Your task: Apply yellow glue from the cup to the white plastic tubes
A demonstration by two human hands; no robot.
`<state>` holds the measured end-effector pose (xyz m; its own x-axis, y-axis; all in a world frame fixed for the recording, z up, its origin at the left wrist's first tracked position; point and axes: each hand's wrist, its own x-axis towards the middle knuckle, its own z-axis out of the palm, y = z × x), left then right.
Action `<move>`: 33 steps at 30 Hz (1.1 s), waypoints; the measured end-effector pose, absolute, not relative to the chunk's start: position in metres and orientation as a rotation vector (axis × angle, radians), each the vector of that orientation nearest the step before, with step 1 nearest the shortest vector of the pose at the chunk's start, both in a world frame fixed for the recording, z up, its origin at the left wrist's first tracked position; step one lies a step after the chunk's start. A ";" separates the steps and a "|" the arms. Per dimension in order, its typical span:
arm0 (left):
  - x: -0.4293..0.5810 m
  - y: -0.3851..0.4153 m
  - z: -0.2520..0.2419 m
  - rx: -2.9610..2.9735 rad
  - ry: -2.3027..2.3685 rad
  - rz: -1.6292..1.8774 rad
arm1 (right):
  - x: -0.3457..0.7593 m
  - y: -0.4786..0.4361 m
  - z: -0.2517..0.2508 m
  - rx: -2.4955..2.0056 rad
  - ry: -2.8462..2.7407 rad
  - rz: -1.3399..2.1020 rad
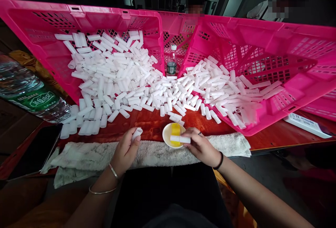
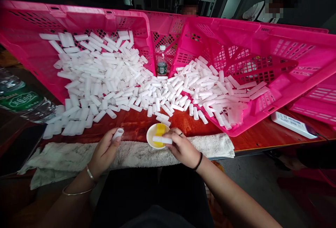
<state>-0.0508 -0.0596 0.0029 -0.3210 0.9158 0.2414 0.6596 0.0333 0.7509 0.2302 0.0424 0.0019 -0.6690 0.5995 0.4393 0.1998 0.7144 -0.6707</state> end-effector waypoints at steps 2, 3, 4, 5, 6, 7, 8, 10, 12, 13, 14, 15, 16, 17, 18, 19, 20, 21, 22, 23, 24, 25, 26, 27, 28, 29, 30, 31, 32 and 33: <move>-0.051 -0.059 0.005 1.610 1.998 1.147 | 0.231 0.041 0.000 -0.697 -2.188 0.854; -0.051 -0.059 0.007 1.624 1.997 1.130 | 0.231 0.040 -0.001 -0.719 -2.177 0.855; -0.050 -0.059 0.009 1.647 1.997 1.109 | 0.232 0.040 -0.002 -0.709 -2.188 0.831; -0.049 -0.059 0.011 1.678 1.993 1.081 | 0.232 0.039 -0.002 -0.668 -2.218 0.793; -0.047 -0.059 0.013 1.720 1.976 1.046 | 0.233 0.038 -0.002 -0.615 -2.253 0.755; -0.044 -0.059 0.015 1.769 1.947 1.009 | 0.233 0.036 -0.002 -0.569 -2.269 0.731; -0.041 -0.059 0.018 1.824 1.908 0.974 | 0.232 0.034 -0.001 -0.549 -2.252 0.730; -0.031 -0.060 0.023 1.948 1.811 0.917 | 0.230 0.028 0.004 -0.601 -2.114 0.815; -0.019 -0.060 0.029 2.056 1.726 0.884 | 0.225 0.022 0.012 -0.699 -1.914 0.977; -0.014 -0.060 0.033 2.099 1.698 0.876 | 0.223 0.019 0.018 -0.737 -1.843 1.058; -0.009 -0.059 0.037 2.136 1.678 0.873 | 0.221 0.017 0.024 -0.762 -1.802 1.125; -0.004 -0.058 0.041 2.177 1.669 0.875 | 0.219 0.015 0.031 -0.776 -1.790 1.179; -0.001 -0.058 0.045 2.226 1.666 0.871 | 0.218 0.014 0.037 -0.786 -1.798 1.217; 0.002 -0.058 0.049 2.285 1.666 0.861 | 0.218 0.013 0.044 -0.797 -1.822 1.236; 0.005 -0.058 0.053 2.350 1.666 0.839 | 0.217 0.012 0.051 -0.805 -1.859 1.236; 0.009 -0.058 0.056 2.407 1.666 0.809 | 0.217 0.011 0.057 -0.804 -1.913 1.220; 0.012 -0.059 0.059 2.444 1.658 0.773 | 0.216 0.011 0.061 -0.792 -1.983 1.180; 0.016 -0.060 0.062 2.450 1.637 0.746 | 0.215 0.010 0.065 -0.772 -2.054 1.112; 0.022 -0.061 0.064 2.410 1.612 0.746 | 0.213 0.008 0.068 -0.751 -2.110 1.024; 0.028 -0.063 0.067 2.321 1.585 0.771 | 0.210 0.007 0.069 -0.737 -2.143 0.926; 0.034 -0.065 0.069 2.194 1.546 0.804 | 0.207 0.004 0.071 -0.731 -2.157 0.826; 0.041 -0.067 0.071 2.049 1.495 0.838 | 0.204 0.002 0.072 -0.727 -2.159 0.732; 0.048 -0.070 0.074 1.908 1.434 0.864 | 0.202 -0.001 0.074 -0.722 -2.161 0.651; 0.054 -0.073 0.078 1.794 1.374 0.876 | 0.201 -0.005 0.076 -0.709 -2.175 0.585; 0.059 -0.076 0.081 1.728 1.315 0.862 | 0.204 -0.008 0.079 -0.683 -2.206 0.538; 0.061 -0.079 0.085 1.722 1.258 0.832 | 0.209 -0.012 0.083 -0.652 -2.246 0.509; 0.061 -0.081 0.088 1.771 1.212 0.792 | 0.220 -0.016 0.087 -0.636 -2.277 0.494; 0.056 -0.081 0.091 1.856 1.194 0.744 | 0.235 -0.020 0.089 -0.654 -2.301 0.499; 0.046 -0.079 0.092 1.955 1.220 0.698 | 0.254 -0.023 0.091 -0.706 -2.327 0.522; 0.030 -0.074 0.091 2.051 1.296 0.664 | 0.278 -0.026 0.090 -0.814 -2.311 0.523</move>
<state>0.0304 -0.0740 0.0906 0.3934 0.9152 0.0877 0.6061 -0.3299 0.7238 0.2777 -0.0256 0.0899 -0.6138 0.6647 0.4258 0.4169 0.7310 -0.5402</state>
